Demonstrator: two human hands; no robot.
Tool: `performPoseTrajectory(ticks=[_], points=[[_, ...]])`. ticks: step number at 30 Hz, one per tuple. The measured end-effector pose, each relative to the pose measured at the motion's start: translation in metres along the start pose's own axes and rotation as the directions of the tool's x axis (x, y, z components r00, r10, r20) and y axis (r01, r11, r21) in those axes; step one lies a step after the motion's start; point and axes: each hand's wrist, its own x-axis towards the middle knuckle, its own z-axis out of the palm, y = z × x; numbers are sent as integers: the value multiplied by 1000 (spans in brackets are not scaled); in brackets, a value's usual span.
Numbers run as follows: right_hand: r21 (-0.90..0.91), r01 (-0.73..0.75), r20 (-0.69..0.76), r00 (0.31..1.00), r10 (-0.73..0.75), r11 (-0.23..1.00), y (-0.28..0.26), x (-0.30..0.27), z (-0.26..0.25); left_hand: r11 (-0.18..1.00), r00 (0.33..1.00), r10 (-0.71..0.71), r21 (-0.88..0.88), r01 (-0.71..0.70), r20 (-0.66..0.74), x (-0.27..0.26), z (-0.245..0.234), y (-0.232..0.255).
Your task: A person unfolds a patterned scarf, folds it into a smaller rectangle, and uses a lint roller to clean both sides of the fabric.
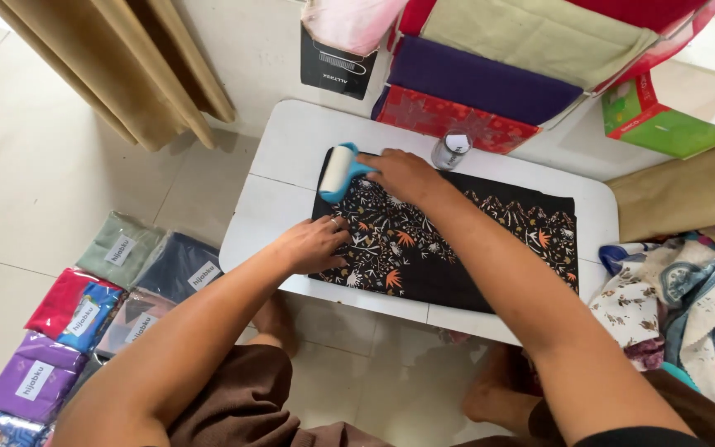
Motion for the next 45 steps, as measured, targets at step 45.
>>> performPoseTrajectory(ticks=[45], points=[[-36,-705,-93,708,700,708,214,-255,10,986,964,-154,96,136,217,22,-12,-3]])
